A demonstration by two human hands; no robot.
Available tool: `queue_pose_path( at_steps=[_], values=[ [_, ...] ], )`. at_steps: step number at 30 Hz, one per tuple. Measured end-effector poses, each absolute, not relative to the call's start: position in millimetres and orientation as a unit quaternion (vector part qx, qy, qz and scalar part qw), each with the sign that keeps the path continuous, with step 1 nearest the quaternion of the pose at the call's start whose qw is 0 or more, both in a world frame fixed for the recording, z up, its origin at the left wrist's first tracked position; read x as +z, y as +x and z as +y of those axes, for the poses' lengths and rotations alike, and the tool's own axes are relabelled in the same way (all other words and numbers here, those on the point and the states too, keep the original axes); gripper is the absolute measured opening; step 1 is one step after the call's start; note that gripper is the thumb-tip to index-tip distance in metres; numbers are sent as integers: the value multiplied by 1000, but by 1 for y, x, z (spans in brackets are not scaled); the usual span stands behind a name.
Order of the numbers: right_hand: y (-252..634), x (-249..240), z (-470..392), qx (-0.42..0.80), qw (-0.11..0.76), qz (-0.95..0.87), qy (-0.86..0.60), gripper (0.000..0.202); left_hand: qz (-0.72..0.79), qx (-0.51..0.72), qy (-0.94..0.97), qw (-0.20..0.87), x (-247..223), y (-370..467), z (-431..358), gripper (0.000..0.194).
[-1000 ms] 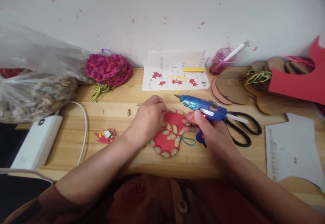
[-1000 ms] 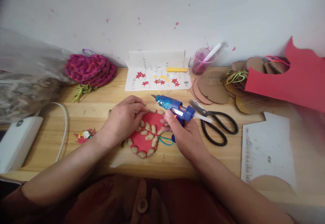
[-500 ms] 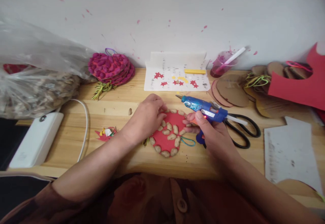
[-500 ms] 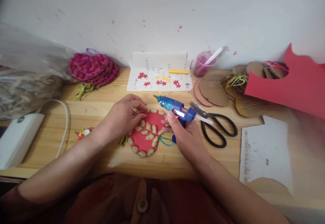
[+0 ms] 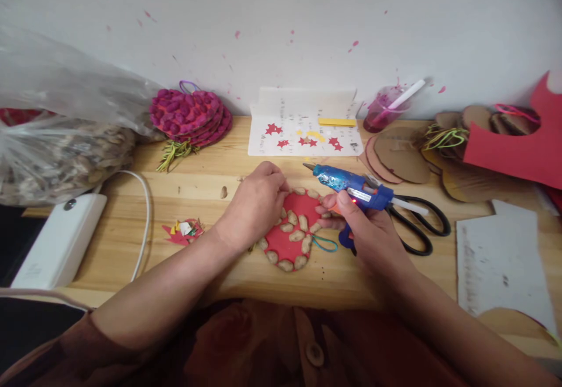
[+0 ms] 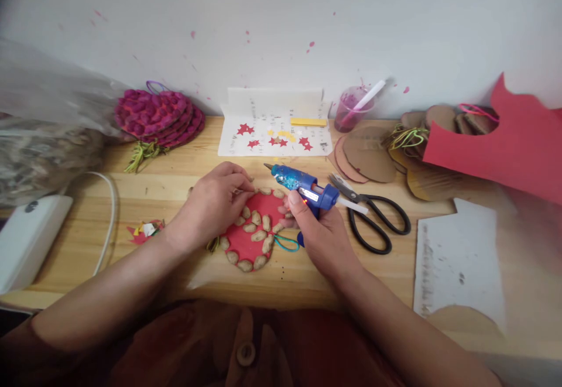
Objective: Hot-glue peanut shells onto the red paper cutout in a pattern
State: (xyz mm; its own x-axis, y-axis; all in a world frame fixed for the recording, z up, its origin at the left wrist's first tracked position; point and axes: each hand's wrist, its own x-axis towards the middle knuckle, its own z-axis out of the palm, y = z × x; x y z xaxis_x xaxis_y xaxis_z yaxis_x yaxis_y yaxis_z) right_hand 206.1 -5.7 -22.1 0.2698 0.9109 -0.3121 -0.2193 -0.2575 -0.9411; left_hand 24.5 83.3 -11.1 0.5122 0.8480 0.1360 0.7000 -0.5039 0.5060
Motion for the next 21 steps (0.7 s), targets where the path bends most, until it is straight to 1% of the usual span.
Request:
queue_pose_path(
  at_steps=[10, 15, 18, 21],
  values=[
    [205, -21, -5, 526, 535, -289, -595, 35, 452, 184, 852, 189, -12, 26, 82, 17],
    [205, -22, -4, 524, 543, -284, -591, 34, 467, 165, 839, 225, -7, 22, 86, 13],
    [205, -23, -5, 523, 546, -282, -590, 34, 470, 170, 829, 250, -4, 18, 90, 16],
    [204, -24, -5, 521, 546, -281, -593, 35, 454, 172, 837, 251, -4, 17, 91, 19]
  ],
)
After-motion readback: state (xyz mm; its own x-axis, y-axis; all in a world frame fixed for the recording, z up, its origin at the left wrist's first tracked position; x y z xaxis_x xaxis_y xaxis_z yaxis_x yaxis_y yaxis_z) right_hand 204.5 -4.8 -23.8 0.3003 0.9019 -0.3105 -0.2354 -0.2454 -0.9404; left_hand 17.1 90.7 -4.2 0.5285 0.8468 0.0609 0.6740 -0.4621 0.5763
